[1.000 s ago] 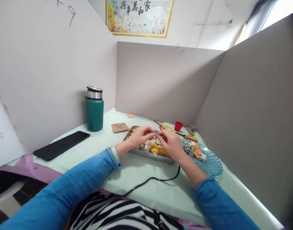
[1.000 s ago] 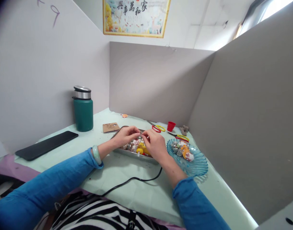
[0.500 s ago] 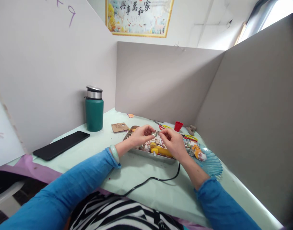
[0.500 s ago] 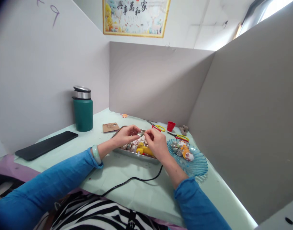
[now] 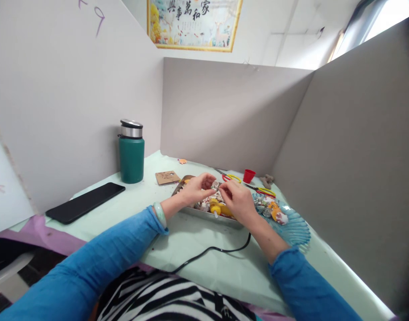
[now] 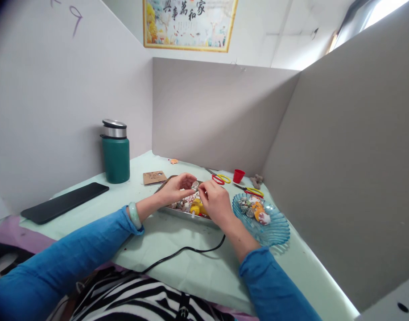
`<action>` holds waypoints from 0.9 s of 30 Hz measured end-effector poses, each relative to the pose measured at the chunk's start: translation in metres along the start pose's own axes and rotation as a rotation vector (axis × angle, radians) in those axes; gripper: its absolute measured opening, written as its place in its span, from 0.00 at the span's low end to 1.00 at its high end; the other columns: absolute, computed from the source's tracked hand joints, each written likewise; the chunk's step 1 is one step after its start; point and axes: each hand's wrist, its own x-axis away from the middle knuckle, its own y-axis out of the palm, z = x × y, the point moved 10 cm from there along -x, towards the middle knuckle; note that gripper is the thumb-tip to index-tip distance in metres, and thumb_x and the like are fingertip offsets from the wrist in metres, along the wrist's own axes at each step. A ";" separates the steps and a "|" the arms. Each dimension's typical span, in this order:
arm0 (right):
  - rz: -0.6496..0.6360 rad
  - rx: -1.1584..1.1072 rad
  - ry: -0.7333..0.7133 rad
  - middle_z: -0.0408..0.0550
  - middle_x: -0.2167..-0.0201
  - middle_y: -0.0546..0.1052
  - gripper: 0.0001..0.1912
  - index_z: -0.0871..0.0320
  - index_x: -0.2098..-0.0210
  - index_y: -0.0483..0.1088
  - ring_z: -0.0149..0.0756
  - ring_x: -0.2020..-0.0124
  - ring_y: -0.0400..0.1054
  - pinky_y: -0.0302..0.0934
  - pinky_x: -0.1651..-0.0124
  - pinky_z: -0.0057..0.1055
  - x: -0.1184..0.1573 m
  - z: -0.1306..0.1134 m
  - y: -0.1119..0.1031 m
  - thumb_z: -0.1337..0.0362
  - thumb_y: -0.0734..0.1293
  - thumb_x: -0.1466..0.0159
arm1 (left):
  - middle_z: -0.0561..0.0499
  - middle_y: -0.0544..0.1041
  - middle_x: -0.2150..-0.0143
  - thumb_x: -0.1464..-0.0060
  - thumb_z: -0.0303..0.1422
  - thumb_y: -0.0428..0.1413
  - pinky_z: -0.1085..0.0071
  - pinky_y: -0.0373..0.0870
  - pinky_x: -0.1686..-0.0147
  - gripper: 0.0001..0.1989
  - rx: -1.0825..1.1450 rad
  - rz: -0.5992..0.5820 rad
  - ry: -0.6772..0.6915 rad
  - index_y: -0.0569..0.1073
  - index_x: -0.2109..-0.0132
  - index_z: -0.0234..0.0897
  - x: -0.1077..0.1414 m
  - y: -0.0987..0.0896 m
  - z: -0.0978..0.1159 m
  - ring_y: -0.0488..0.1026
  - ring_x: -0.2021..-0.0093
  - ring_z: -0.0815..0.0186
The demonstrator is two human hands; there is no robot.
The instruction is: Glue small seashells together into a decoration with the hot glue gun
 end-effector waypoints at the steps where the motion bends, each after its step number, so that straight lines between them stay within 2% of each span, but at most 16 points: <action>1: -0.001 0.009 -0.007 0.47 0.71 0.71 0.06 0.58 0.70 0.67 0.33 0.71 0.63 0.56 0.66 0.28 0.000 0.000 0.001 0.67 0.59 0.38 | 0.47 0.73 0.61 0.52 0.35 0.59 0.71 0.67 0.62 0.18 -0.013 -0.007 0.004 0.67 0.55 0.33 0.000 0.000 0.000 0.69 0.65 0.69; 15: -0.031 0.099 -0.042 0.49 0.71 0.71 0.09 0.57 0.70 0.67 0.34 0.69 0.65 0.58 0.65 0.28 0.000 -0.007 0.004 0.67 0.57 0.36 | 0.49 0.74 0.65 0.52 0.35 0.58 0.72 0.67 0.65 0.15 -0.074 -0.024 0.037 0.70 0.56 0.34 0.000 0.001 0.004 0.69 0.67 0.69; 27: -0.046 0.160 -0.054 0.49 0.71 0.71 0.09 0.58 0.70 0.67 0.33 0.71 0.64 0.56 0.67 0.27 -0.001 -0.010 0.009 0.67 0.57 0.37 | 0.49 0.73 0.66 0.52 0.33 0.57 0.73 0.67 0.66 0.14 -0.119 -0.041 0.033 0.71 0.57 0.33 0.000 0.002 0.005 0.68 0.68 0.69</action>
